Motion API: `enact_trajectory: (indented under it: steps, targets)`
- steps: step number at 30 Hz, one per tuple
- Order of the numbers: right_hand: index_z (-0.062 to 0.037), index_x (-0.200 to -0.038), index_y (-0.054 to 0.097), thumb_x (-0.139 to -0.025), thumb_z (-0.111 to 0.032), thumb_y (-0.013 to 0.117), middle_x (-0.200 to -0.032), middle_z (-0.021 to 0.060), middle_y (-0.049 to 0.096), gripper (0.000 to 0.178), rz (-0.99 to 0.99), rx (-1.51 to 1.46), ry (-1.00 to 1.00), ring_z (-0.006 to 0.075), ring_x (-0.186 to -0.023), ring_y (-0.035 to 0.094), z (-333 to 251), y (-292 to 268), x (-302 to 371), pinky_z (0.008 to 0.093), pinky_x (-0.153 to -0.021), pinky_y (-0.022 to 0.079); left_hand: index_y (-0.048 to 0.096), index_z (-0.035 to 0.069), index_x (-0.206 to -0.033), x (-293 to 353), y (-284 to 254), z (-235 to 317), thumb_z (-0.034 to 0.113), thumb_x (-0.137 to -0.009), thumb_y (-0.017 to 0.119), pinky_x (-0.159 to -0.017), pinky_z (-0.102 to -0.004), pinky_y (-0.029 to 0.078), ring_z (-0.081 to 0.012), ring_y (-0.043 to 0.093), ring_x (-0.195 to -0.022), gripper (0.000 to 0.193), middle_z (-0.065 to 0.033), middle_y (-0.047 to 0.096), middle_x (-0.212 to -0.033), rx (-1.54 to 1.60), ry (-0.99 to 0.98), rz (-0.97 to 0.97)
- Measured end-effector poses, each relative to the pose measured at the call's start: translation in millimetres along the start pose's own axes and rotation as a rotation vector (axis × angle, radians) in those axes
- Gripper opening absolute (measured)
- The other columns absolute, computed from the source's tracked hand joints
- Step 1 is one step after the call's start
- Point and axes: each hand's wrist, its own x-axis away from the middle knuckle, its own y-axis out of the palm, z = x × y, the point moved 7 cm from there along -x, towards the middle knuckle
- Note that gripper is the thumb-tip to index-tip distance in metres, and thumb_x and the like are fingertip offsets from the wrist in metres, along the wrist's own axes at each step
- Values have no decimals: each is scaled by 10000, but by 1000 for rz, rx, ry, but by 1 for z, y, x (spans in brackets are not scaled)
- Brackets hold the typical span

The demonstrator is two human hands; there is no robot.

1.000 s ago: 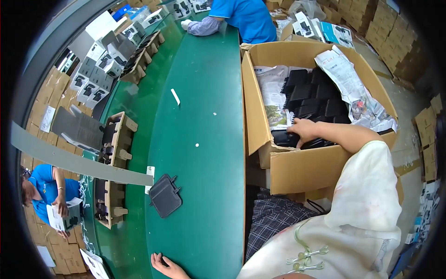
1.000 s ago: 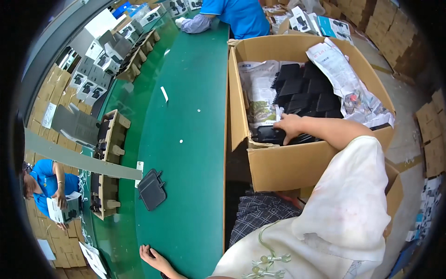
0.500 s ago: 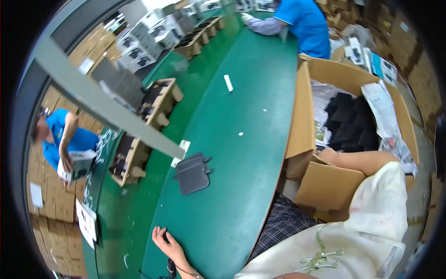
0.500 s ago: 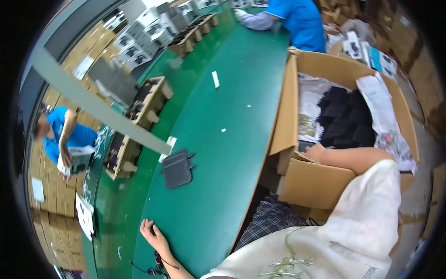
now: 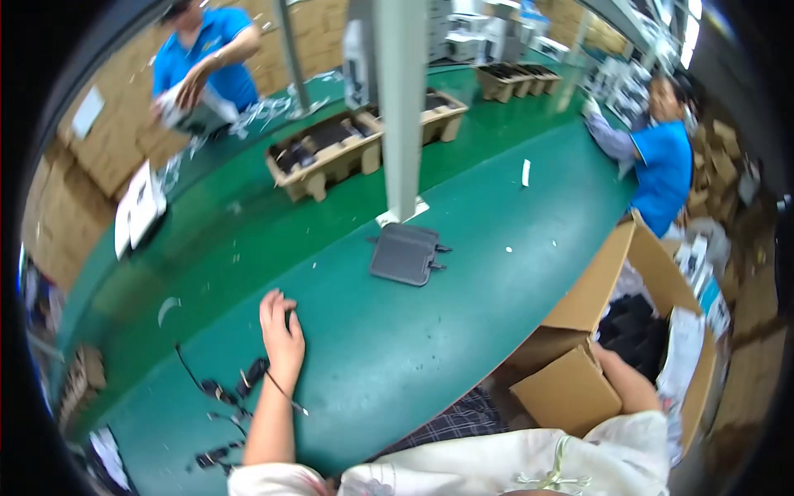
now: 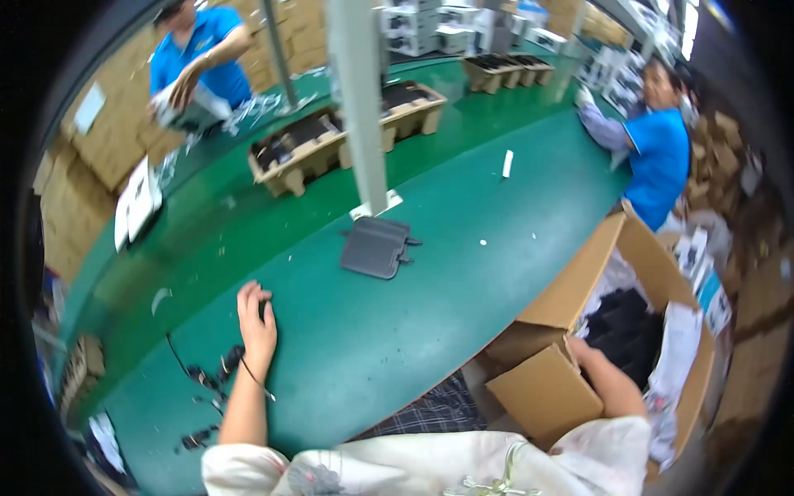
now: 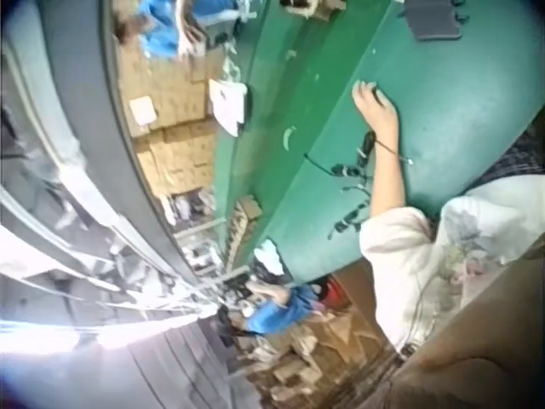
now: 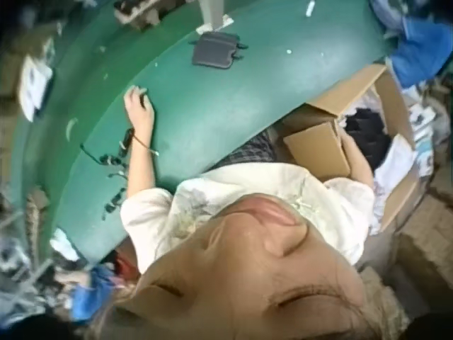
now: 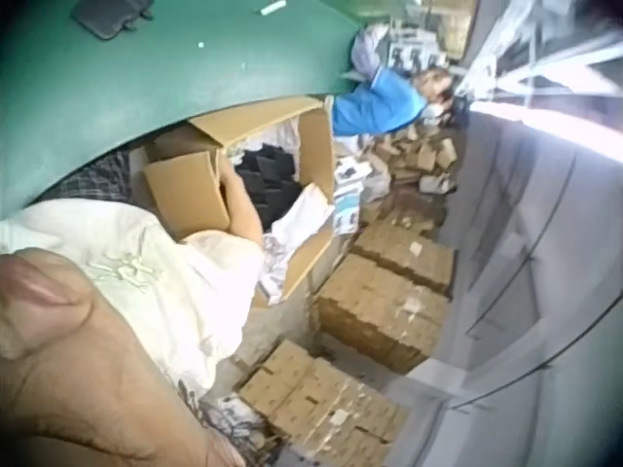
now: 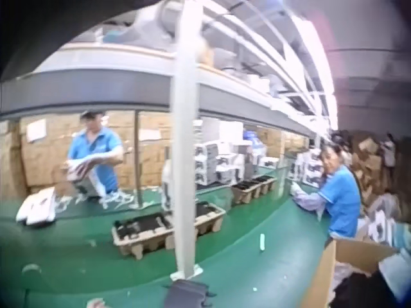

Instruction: Assembling and organizing electronic components and cables at a production line station.

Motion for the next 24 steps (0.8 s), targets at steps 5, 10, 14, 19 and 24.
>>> enact_trajectory:
  steps: [5,10,14,19,24]
  targets:
    - [-39,-1014,593,-762,-334,610,-1038,155,616,389,123,-323,-64,255,-963,577,-68,-81,52,348,-830,435,519,22,-908,6,-14,-7,-68,-746,511,-936,-367,374,-330,455,-1099,186,-176,444,-1159,22,-60,5]
    - [-11,-1050,572,-675,-165,702,-1006,108,615,426,181,-410,120,222,-928,572,-168,-173,133,323,-841,435,521,25,-888,12,-8,-13,-50,-746,528,-901,-378,402,-319,480,-1076,161,-172,441,-1172,145,-61,7]
    - [-10,-1087,556,-650,-86,704,-992,73,608,467,476,-501,227,190,-919,562,-177,-224,181,294,-843,429,521,27,-888,10,-3,-15,-46,-751,525,-898,-374,407,-312,487,-1072,155,-170,442,-1174,193,-63,18]
    - [-19,-1137,526,-701,-94,666,-1049,61,584,464,733,-699,116,171,-945,550,-188,-292,221,290,-851,427,525,35,-891,12,-8,-18,-43,-750,523,-895,-368,411,-315,494,-1061,161,-169,446,-1170,226,-98,27]
    - [-18,-1208,464,-768,-109,616,-1114,77,557,474,1060,-905,-189,177,-961,547,-229,-370,238,307,-853,428,529,47,-911,11,-10,-22,-12,-751,539,-890,-361,415,-319,482,-1071,171,-173,446,-1167,217,-37,97]
